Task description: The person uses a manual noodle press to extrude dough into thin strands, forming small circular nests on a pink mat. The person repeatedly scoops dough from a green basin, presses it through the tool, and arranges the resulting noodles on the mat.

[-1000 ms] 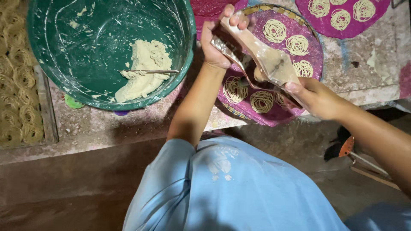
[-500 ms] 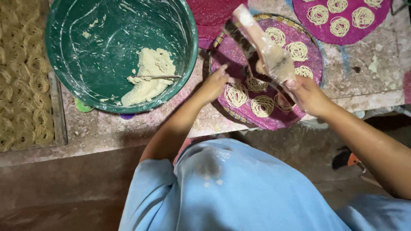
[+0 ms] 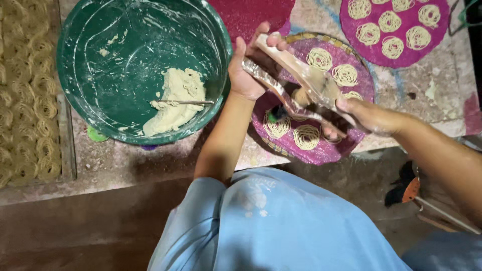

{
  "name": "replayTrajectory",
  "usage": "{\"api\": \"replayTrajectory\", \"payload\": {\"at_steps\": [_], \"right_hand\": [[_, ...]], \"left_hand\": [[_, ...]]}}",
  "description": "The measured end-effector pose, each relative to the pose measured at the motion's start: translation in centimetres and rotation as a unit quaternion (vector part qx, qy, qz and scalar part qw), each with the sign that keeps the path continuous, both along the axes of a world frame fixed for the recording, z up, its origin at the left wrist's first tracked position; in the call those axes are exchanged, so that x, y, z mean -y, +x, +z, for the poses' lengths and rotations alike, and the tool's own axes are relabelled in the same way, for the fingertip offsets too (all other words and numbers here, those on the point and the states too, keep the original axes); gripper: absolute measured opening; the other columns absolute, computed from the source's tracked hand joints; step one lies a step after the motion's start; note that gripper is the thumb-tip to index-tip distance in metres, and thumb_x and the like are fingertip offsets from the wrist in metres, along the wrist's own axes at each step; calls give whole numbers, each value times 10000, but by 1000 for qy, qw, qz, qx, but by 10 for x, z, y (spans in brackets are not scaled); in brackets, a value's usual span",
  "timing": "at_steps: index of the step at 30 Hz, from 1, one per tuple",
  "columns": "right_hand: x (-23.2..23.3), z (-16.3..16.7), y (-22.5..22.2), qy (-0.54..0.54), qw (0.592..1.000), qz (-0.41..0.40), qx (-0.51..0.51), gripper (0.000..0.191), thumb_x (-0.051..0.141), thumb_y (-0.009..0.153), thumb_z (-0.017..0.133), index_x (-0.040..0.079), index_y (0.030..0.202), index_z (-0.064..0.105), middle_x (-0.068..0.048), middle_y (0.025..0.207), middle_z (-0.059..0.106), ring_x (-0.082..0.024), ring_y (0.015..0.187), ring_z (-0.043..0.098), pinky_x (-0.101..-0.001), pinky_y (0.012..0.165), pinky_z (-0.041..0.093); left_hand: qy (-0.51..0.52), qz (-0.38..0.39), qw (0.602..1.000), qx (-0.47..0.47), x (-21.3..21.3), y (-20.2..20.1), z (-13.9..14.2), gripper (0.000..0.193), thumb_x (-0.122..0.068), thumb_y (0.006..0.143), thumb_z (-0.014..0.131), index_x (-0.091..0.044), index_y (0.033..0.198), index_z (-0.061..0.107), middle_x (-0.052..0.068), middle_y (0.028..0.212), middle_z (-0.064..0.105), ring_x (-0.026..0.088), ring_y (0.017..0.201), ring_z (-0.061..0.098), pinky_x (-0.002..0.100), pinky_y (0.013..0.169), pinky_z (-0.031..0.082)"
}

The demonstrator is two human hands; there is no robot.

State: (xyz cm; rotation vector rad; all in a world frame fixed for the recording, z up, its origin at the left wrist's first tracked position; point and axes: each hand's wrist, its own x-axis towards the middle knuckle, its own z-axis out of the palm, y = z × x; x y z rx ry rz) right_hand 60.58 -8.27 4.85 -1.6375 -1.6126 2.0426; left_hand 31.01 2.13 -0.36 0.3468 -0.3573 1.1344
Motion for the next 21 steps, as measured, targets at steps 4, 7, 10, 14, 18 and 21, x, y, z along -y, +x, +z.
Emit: {"api": "replayTrajectory", "payload": {"at_steps": [4, 7, 10, 14, 18, 21], "right_hand": [[-31, 5, -9, 122, 977, 23, 171, 861, 733, 955, 280, 5, 1123, 708, -158, 951, 757, -245, 894, 724, -435, 815, 580], [-38, -6, -23, 163, 963, 34, 211, 859, 727, 962, 294, -10, 1071, 721, -163, 886, 750, -260, 817, 717, -444, 770, 581], [-36, -6, -29, 151, 974, 31, 164, 859, 726, 962, 323, -23, 982, 742, -153, 807, 758, -250, 742, 723, -419, 743, 582], [-42, 14, -22, 105, 976, 4, 189, 780, 695, 934, 316, 17, 977, 699, -112, 773, 739, -219, 718, 724, -406, 693, 584], [-50, 21, -30, 181, 951, 37, 246, 804, 687, 1012, 316, -16, 924, 696, -132, 732, 681, -248, 680, 650, -412, 659, 524], [-48, 14, -44, 181, 960, 17, 213, 755, 668, 1000, 343, -6, 933, 676, -108, 728, 687, -219, 662, 665, -374, 635, 535]], "left_hand": [[-40, 64, 997, 19, -29, 6, -6, 271, -403, 1061, 494, -137, 1089, 538, 15, 948, 573, 192, 990, 577, 432, 1102, 450], [-38, 68, 997, 28, -45, -1, -20, 264, -397, 988, 463, -143, 1013, 528, 7, 877, 572, 192, 927, 573, 418, 1028, 458], [-56, 73, 996, 23, -42, -2, -37, 263, -393, 978, 440, -145, 992, 526, 8, 861, 564, 194, 919, 565, 406, 992, 457], [-78, 98, 991, 42, -39, 21, -46, 216, -364, 958, 434, -161, 961, 508, 7, 846, 556, 192, 889, 555, 406, 948, 467], [-58, 99, 993, 27, -62, 21, -39, 229, -364, 966, 398, -163, 941, 504, 3, 827, 545, 190, 870, 548, 411, 924, 483], [-53, 100, 994, 5, -66, 3, -37, 236, -353, 948, 386, -152, 948, 509, -3, 821, 535, 182, 865, 543, 396, 899, 480]]}}
